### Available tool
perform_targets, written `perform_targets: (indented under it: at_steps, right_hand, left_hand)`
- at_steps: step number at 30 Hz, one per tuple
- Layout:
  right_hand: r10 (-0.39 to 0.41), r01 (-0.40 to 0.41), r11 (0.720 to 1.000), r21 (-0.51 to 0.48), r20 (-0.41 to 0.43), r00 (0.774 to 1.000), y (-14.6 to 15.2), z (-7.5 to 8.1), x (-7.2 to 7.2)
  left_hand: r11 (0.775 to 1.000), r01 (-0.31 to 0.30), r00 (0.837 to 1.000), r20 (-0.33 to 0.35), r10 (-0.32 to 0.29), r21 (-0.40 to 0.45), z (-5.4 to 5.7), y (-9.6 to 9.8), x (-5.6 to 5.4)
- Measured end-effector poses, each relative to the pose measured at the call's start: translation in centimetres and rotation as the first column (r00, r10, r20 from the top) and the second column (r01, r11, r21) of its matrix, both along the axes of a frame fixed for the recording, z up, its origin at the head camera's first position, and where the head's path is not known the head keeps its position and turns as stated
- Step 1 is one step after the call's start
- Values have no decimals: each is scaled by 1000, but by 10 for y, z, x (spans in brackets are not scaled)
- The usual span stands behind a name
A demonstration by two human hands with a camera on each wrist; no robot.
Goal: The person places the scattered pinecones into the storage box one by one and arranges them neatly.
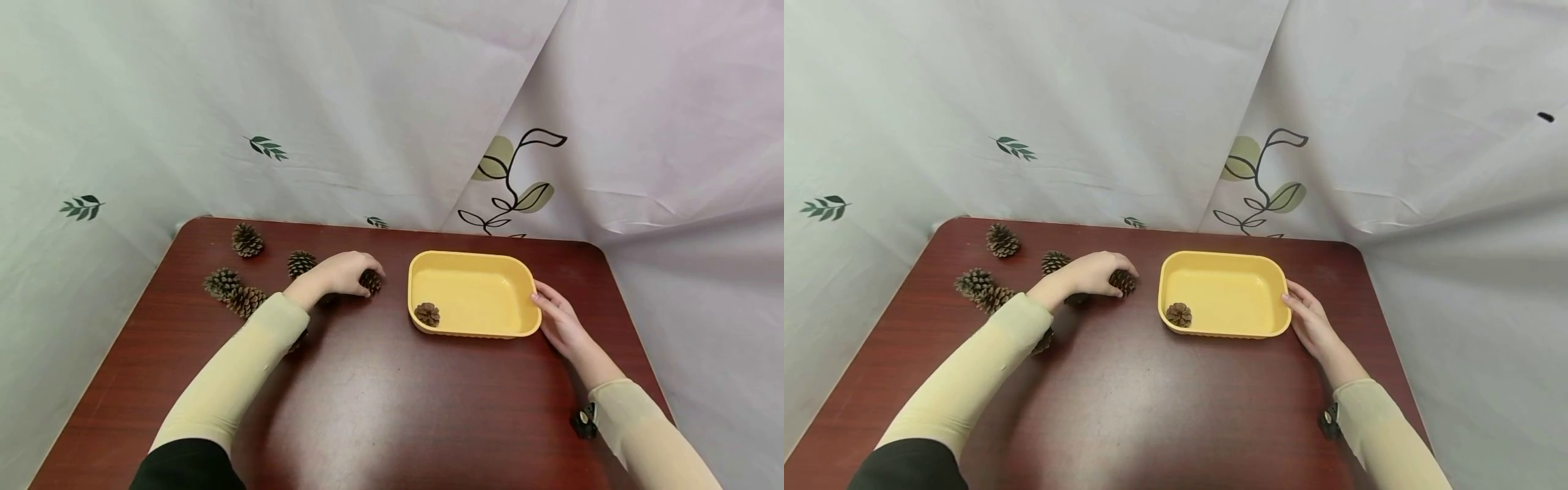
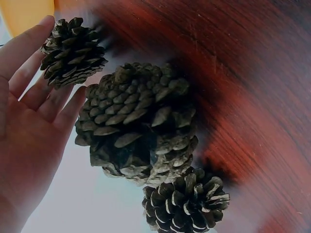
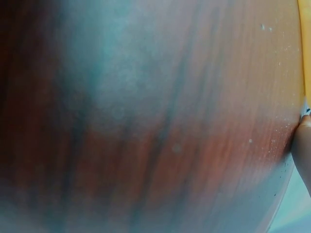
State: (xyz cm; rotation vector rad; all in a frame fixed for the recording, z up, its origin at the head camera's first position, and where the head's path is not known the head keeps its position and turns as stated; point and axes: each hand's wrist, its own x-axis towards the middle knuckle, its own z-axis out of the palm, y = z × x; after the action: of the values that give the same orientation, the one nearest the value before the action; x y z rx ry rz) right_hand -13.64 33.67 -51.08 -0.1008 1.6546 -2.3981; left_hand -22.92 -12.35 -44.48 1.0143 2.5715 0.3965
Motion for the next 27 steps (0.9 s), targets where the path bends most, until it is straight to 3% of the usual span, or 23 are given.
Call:
perform_targets:
  at_steps: [16,27]
  right_hand:
    - [-15,14,999,30,14,1000,-2,2,2]
    - [-18,18,1000,13,12,1000,-2,2,2]
  left_hand:
    - [999,-4,999,-50,2,-41,-1,-2,0]
    - [1000,-19,996,-91,20,9,3,-5,3]
